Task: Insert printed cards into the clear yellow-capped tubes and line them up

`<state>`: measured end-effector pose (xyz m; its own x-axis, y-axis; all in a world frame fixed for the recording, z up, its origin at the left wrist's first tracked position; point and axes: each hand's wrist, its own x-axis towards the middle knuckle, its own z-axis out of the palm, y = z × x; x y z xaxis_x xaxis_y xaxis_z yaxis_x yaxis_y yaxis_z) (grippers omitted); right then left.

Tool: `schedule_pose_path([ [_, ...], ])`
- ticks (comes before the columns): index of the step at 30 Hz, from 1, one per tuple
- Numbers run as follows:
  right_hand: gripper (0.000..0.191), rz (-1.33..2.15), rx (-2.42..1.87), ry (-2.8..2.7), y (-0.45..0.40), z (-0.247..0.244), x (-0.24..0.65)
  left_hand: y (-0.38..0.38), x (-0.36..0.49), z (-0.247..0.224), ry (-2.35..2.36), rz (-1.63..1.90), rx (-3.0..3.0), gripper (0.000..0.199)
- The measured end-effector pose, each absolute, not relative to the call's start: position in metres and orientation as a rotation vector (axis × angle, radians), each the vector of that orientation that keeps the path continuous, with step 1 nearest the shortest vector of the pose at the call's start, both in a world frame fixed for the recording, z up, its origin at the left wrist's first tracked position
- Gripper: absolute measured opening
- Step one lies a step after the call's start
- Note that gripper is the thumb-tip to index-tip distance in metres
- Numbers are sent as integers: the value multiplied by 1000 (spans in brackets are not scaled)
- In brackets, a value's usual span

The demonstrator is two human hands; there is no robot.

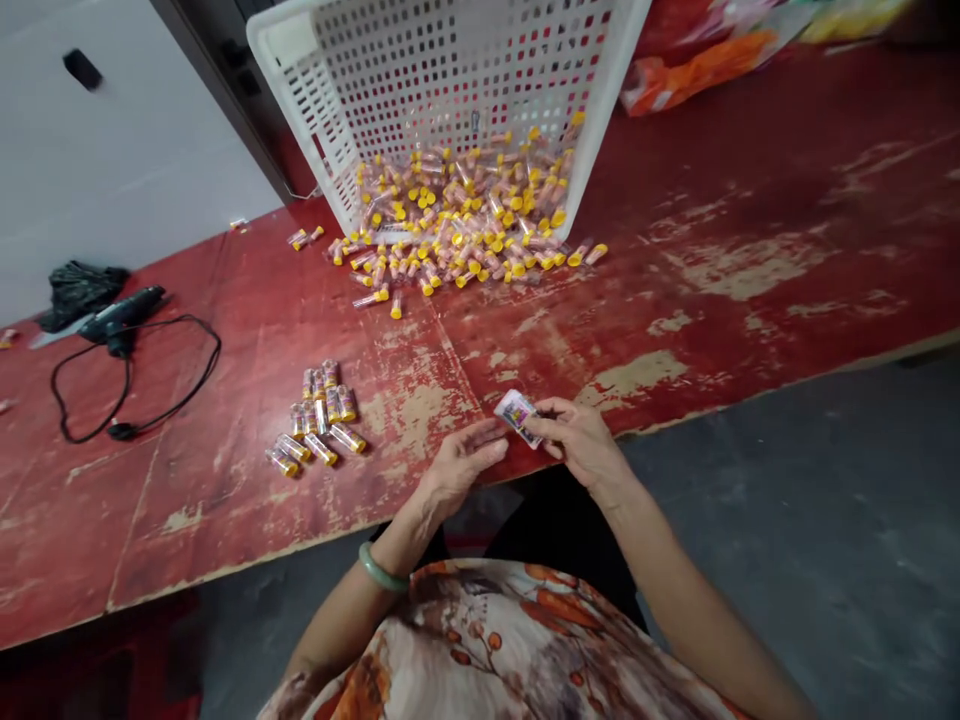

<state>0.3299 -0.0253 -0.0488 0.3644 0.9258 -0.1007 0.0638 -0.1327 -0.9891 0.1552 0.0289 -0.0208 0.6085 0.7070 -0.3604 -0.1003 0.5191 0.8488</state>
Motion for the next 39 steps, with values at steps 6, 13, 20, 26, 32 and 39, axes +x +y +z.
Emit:
schedule_pose_path([
  [6, 16, 1008, -1394, -1195, -25, -14, 315, 43, 149, -4, 773, 285, 857, 54],
  [13, 2, 293, -1527, -1289, -29, 0, 296, 33, 136, -1, 611, 471, 698, 39],
  [20, 14, -140, -1457, -1620, -32, 4, 279, 33, 120, -3, 600, 446, 593, 38],
  [26, 16, -27, -1239, -1861, -26, 9, 280, 52, 107, -5, 473, 269, 588, 31],
  [32, 18, 26, -1317, -2112, -28, 20, 275, 41, 118, -4, 380, 273, 730, 44],
  [39, 21, 166, -1524, -2074, -21, 17, 318, 31, 126, -4, 583, 324, 882, 48],
])
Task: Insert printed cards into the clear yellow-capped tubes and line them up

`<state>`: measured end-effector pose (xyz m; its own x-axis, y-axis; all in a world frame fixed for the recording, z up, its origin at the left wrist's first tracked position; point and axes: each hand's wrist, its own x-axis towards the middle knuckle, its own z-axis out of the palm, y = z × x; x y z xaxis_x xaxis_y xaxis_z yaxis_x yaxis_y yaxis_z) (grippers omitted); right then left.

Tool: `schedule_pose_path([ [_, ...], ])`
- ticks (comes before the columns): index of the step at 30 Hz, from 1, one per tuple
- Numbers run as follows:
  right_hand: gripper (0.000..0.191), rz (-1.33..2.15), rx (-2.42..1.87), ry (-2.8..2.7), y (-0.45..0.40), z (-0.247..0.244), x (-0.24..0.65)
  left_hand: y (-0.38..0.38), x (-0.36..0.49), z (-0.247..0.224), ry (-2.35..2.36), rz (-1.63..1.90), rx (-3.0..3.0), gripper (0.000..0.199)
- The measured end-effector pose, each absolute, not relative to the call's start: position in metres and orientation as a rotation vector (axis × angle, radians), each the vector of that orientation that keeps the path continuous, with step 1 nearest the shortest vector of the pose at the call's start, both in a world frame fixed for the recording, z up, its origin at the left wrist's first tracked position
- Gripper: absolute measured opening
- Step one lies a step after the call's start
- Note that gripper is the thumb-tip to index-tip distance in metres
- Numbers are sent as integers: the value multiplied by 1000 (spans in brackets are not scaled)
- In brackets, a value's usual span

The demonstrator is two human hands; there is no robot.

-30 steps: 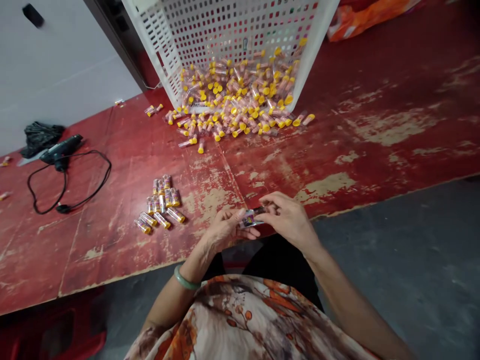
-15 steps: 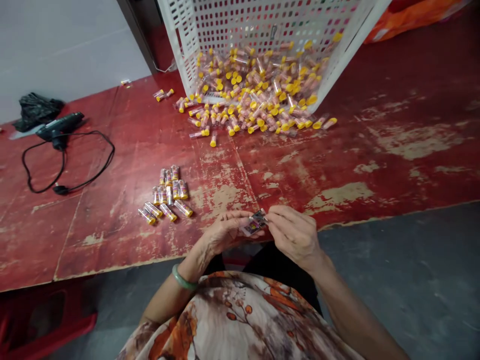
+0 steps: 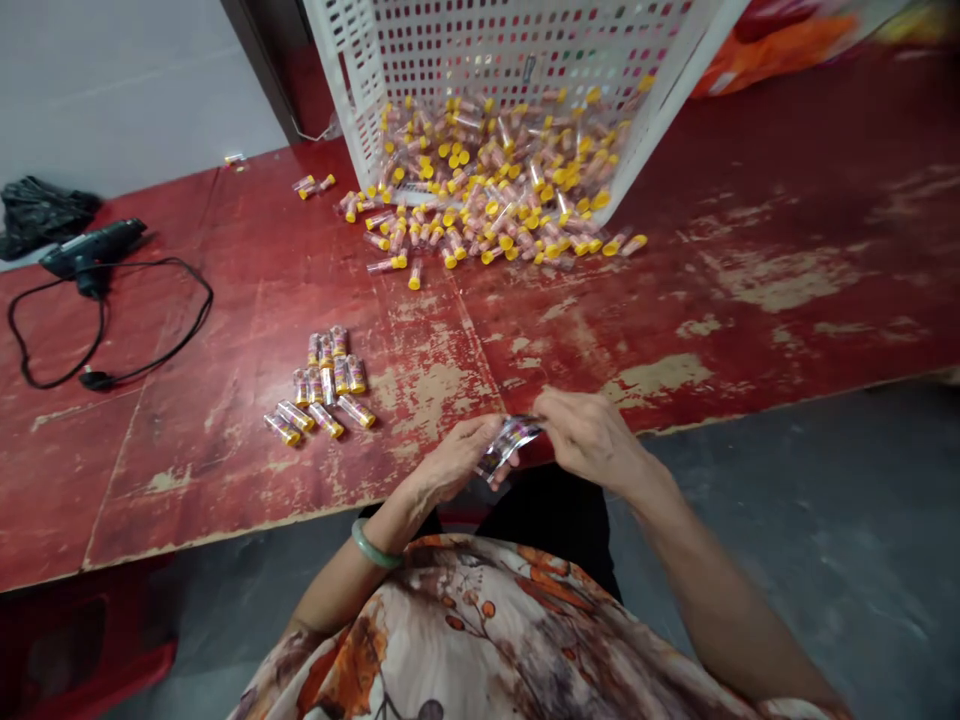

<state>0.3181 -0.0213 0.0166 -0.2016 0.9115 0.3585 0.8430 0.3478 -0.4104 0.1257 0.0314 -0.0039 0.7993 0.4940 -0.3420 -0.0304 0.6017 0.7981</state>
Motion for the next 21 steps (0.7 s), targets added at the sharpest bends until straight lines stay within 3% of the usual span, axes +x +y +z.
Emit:
schedule_pose_path([
  [4, 14, 328, -1690, -1699, -26, 20, 368, 39, 146, -13, 706, 388, 1028, 49],
  [8, 12, 547, -1719, -1476, -35, 29, 392, 46, 187, -28, 857, 553, 1618, 17],
  [13, 14, 697, -1691, -1414, -36, 34, 403, 49, 212, -31, 971, 660, 1859, 4],
  [17, 13, 816, -1645, -1620, -19, 42, 395, 53, 188, -1, 1011, 804, 1715, 26],
  [21, 13, 794, -1386, -2133, 12, 58, 344, 56, 149, 27, 644, 256, 1255, 33],
])
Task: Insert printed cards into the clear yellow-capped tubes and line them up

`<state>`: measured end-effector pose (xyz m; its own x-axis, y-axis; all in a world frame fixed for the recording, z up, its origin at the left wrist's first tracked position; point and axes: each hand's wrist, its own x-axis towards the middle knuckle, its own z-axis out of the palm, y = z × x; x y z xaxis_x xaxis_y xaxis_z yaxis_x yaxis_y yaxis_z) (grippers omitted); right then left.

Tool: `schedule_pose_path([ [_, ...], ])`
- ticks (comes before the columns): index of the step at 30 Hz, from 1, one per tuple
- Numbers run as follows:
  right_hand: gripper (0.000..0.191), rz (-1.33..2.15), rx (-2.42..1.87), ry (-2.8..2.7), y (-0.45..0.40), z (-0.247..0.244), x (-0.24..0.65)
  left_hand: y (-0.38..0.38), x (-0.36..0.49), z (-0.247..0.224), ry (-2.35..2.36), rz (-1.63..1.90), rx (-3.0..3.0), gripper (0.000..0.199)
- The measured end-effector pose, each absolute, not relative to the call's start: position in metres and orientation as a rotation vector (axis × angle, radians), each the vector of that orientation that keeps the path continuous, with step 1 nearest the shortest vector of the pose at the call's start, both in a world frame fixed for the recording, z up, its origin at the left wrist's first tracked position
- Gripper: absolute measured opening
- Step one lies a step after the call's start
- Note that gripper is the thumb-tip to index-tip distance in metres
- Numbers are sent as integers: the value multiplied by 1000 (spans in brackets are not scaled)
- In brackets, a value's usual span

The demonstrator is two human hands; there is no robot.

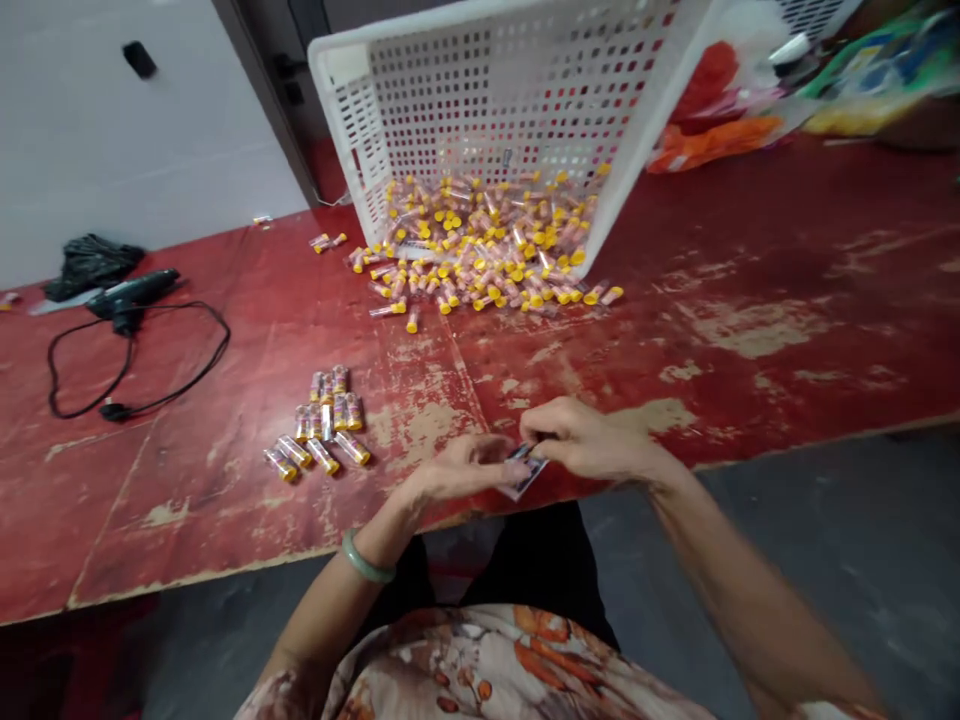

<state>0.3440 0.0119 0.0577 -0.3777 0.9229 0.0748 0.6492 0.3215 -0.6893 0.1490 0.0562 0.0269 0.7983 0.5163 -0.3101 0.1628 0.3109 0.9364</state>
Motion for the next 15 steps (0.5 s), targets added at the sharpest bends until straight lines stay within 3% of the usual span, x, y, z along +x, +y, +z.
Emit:
schedule_pose_path([
  [2, 16, 736, -1206, -2373, 32, 64, 312, 58, 129, 28, 543, 92, 1072, 34],
  [5, 14, 724, -1087, -2525, 79, 64, 280, 64, 99, 18, 628, 202, 923, 38],
  [7, 14, 635, -1238, -2462, 127, 56, 273, 69, 81, 11, 744, 398, 796, 38],
  [11, 33, 287, -1700, -2225, 239, 25, 270, 82, 57, 9, 900, 744, 531, 34],
  [15, 28, 190, -1789, -2346, 300, -11, 263, 95, 42, 14, 827, 837, 365, 31],
])
